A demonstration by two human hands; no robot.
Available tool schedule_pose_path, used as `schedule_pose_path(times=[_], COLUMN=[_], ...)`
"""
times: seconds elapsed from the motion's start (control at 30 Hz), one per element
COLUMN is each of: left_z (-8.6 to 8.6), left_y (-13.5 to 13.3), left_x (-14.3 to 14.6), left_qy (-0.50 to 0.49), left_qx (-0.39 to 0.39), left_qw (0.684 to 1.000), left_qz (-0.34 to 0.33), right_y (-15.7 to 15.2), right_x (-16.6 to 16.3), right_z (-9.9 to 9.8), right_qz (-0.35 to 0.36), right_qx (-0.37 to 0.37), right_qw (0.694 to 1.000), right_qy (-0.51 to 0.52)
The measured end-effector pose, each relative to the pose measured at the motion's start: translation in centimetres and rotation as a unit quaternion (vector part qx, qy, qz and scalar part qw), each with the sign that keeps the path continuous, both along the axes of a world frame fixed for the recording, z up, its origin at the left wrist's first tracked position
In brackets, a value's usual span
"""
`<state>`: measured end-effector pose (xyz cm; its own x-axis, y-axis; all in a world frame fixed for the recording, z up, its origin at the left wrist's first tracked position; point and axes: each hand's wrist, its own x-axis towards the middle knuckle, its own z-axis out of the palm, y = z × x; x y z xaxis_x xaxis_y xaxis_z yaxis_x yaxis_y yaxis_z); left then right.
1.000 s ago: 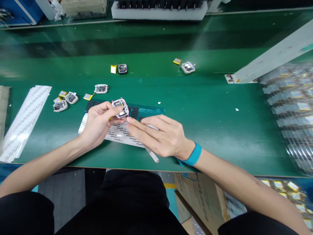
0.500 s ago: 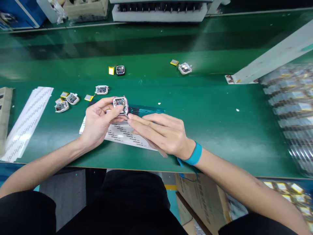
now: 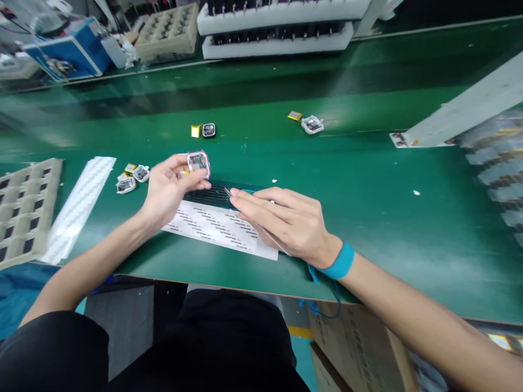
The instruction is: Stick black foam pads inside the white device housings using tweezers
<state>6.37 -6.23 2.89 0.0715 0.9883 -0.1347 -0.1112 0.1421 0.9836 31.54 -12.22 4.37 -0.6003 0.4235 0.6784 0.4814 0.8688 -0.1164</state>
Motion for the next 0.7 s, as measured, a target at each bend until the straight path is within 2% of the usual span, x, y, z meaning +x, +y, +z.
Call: schedule_pose_path(times=[0.07, 0.1, 0.17, 0.27, 0.33, 0.43, 0.53, 0.7], left_z=[-0.8, -1.2, -2.0, -2.8, -3.2, -3.7, -3.7, -2.0], left_y=[4.0, 6.2, 10.1, 13.8, 14.8, 15.1, 15.5, 15.3], left_x=[-3.0, -4.8, -8.0, -10.0, -9.0, -5.8, -3.4, -3.1], left_qy=[0.112, 0.185, 0.318, 0.359, 0.356, 0.342, 0.325, 0.313], left_qx=[0.07, 0.097, 0.094, 0.102, 0.123, 0.14, 0.14, 0.14], left_qw=[0.991, 0.976, 0.938, 0.923, 0.925, 0.929, 0.93, 0.931], left_qz=[0.03, 0.06, 0.097, 0.089, 0.054, -0.032, -0.1, -0.123], right_y=[0.4, 0.6, 0.9, 1.0, 1.1, 1.2, 1.4, 1.7], right_x=[0.1, 0.2, 0.3, 0.6, 0.7, 0.7, 0.8, 1.1], right_z=[-0.2, -0.3, -0.2, -0.1, -0.2, -0.4, -0.4, -0.5], right_qz=[0.0, -0.001, 0.005, 0.025, 0.032, 0.032, 0.019, -0.024], right_qx=[0.019, 0.025, 0.022, 0.01, 0.007, 0.007, 0.022, 0.0], right_qw=[1.0, 1.0, 1.0, 0.999, 0.999, 0.999, 0.999, 0.999], right_qy=[0.011, 0.013, 0.001, -0.022, -0.028, -0.03, -0.026, -0.032])
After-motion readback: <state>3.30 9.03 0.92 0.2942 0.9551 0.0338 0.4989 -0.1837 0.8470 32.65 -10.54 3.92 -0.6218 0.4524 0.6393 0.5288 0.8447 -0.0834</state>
